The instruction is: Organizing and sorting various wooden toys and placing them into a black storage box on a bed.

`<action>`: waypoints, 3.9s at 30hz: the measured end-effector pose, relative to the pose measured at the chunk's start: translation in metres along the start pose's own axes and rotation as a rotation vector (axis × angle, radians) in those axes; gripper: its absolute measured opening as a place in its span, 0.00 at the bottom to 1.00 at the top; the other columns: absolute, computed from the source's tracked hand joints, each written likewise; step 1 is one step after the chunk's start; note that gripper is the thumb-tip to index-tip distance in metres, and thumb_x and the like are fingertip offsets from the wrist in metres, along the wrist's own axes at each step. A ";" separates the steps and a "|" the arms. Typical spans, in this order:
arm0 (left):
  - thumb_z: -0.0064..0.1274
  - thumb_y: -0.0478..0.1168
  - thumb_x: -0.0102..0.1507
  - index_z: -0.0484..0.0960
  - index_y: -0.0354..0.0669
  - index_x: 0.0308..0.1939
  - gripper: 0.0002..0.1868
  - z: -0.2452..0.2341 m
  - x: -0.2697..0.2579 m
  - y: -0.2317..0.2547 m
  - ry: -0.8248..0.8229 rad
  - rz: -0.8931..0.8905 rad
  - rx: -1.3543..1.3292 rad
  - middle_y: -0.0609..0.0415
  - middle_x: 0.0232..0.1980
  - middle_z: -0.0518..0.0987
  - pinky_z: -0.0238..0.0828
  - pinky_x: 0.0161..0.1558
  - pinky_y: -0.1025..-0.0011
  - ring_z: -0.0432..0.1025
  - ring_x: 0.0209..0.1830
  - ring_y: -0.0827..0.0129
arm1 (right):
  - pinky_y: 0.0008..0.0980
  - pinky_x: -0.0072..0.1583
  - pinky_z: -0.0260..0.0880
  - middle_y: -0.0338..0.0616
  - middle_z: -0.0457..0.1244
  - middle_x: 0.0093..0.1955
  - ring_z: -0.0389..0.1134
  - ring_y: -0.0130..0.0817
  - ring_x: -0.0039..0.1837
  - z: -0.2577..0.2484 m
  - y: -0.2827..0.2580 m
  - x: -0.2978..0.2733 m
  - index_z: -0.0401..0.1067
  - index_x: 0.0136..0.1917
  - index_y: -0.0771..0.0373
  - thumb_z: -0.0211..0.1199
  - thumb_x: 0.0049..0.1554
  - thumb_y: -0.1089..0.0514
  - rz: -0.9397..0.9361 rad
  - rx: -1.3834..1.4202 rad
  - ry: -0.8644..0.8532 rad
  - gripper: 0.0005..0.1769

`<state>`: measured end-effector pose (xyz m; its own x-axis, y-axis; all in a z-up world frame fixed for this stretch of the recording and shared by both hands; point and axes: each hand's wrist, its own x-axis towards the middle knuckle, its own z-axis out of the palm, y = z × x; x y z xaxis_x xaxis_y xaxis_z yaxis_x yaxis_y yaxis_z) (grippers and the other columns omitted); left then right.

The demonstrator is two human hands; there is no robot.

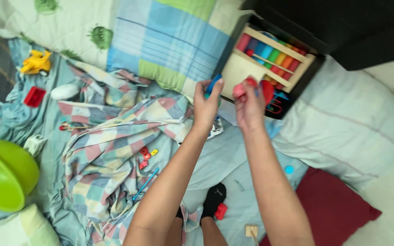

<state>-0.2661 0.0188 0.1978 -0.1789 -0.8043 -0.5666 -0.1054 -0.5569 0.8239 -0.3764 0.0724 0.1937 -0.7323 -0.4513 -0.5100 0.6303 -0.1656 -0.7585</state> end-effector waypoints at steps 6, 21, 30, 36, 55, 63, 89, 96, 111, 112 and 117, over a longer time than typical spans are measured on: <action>0.56 0.58 0.61 0.66 0.29 0.67 0.41 0.118 0.000 0.052 -0.286 -0.138 -0.176 0.30 0.59 0.71 0.81 0.51 0.55 0.72 0.60 0.46 | 0.41 0.51 0.83 0.45 0.57 0.28 0.61 0.33 0.31 -0.027 -0.096 0.069 0.69 0.36 0.68 0.68 0.53 0.67 0.074 0.243 0.079 0.09; 0.46 0.57 0.58 0.89 0.52 0.36 0.20 -0.195 0.070 -0.118 -0.525 -0.100 1.118 0.49 0.40 0.87 0.74 0.57 0.53 0.79 0.52 0.48 | 0.18 0.37 0.73 0.32 0.65 0.39 0.68 0.22 0.36 -0.013 0.070 -0.063 0.70 0.46 0.51 0.59 0.64 0.58 -0.280 -0.608 -0.167 0.04; 0.59 0.48 0.55 0.65 0.60 0.73 0.41 -0.374 0.036 -0.281 -0.389 -0.263 1.147 0.32 0.72 0.64 0.67 0.68 0.49 0.68 0.68 0.37 | 0.40 0.60 0.74 0.36 0.63 0.57 0.70 0.44 0.60 -0.063 0.336 -0.142 0.74 0.64 0.39 0.65 0.55 0.58 -0.170 -1.564 -1.176 0.24; 0.67 0.50 0.54 0.64 0.58 0.68 0.41 -0.371 -0.005 -0.360 0.014 -0.168 1.188 0.39 0.62 0.65 0.74 0.62 0.50 0.72 0.59 0.33 | 0.52 0.61 0.77 0.55 0.46 0.79 0.58 0.70 0.70 -0.054 0.391 -0.181 0.59 0.76 0.35 0.67 0.55 0.58 -0.172 -2.052 -1.236 0.39; 0.51 0.41 0.69 0.71 0.45 0.63 0.18 -0.399 -0.040 -0.313 0.081 -0.161 -0.670 0.59 0.45 0.78 0.80 0.48 0.71 0.76 0.41 0.75 | 0.21 0.42 0.74 0.39 0.61 0.49 0.69 0.32 0.39 -0.030 0.360 -0.219 0.76 0.50 0.53 0.70 0.45 0.69 -0.058 -1.108 -0.899 0.20; 0.42 0.54 0.66 0.84 0.39 0.49 0.24 -0.375 -0.012 -0.286 -0.082 -0.135 -1.338 0.41 0.46 0.84 0.78 0.49 0.56 0.80 0.46 0.50 | 0.60 0.59 0.73 0.50 0.60 0.71 0.67 0.66 0.63 0.033 0.314 -0.274 0.80 0.53 0.49 0.60 0.47 0.61 -0.488 -1.338 -1.370 0.20; 0.60 0.48 0.64 0.84 0.44 0.44 0.13 -0.480 0.009 -0.243 0.445 -0.315 -1.047 0.48 0.37 0.78 0.66 0.17 0.87 0.76 0.25 0.64 | 0.50 0.55 0.73 0.42 0.72 0.42 0.75 0.47 0.52 0.119 0.527 -0.190 0.80 0.51 0.41 0.54 0.62 0.39 -0.439 -1.969 -1.134 0.16; 0.61 0.51 0.62 0.84 0.44 0.43 0.15 -0.450 0.006 -0.229 0.418 -0.301 -1.012 0.49 0.36 0.78 0.67 0.19 0.86 0.76 0.27 0.64 | 0.36 0.44 0.78 0.38 0.72 0.39 0.75 0.33 0.42 0.098 0.506 -0.182 0.79 0.50 0.45 0.72 0.56 0.47 0.110 -1.340 -0.924 0.09; 0.52 0.52 0.68 0.80 0.47 0.50 0.16 -0.038 0.002 -0.044 -0.310 -0.359 -0.730 0.46 0.42 0.82 0.70 0.20 0.82 0.77 0.29 0.66 | 0.20 0.34 0.68 0.40 0.58 0.45 0.65 0.27 0.40 -0.119 0.004 0.034 0.74 0.54 0.57 0.54 0.68 0.60 -0.707 -0.814 0.241 0.07; 0.52 0.52 0.68 0.80 0.47 0.50 0.16 -0.005 0.008 -0.041 -0.340 -0.367 -0.711 0.46 0.42 0.82 0.70 0.20 0.82 0.77 0.29 0.66 | 0.20 0.34 0.68 0.40 0.58 0.45 0.65 0.27 0.40 -0.132 -0.015 0.046 0.74 0.54 0.57 0.54 0.68 0.60 -0.717 -0.804 0.275 0.07; 0.42 0.56 0.68 0.71 0.43 0.47 0.20 0.118 0.049 -0.020 -0.305 -0.475 -0.883 0.44 0.40 0.72 0.82 0.35 0.70 0.74 0.33 0.59 | 0.28 0.49 0.67 0.46 0.55 0.42 0.61 0.37 0.44 -0.176 -0.054 0.113 0.85 0.48 0.46 0.72 0.57 0.56 -0.782 -0.939 0.405 0.06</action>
<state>-0.3877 0.0150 0.1555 -0.5580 -0.4458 -0.6999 0.5007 -0.8535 0.1445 -0.5387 0.1848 0.1060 -0.9529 -0.1901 0.2362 -0.3004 0.4879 -0.8196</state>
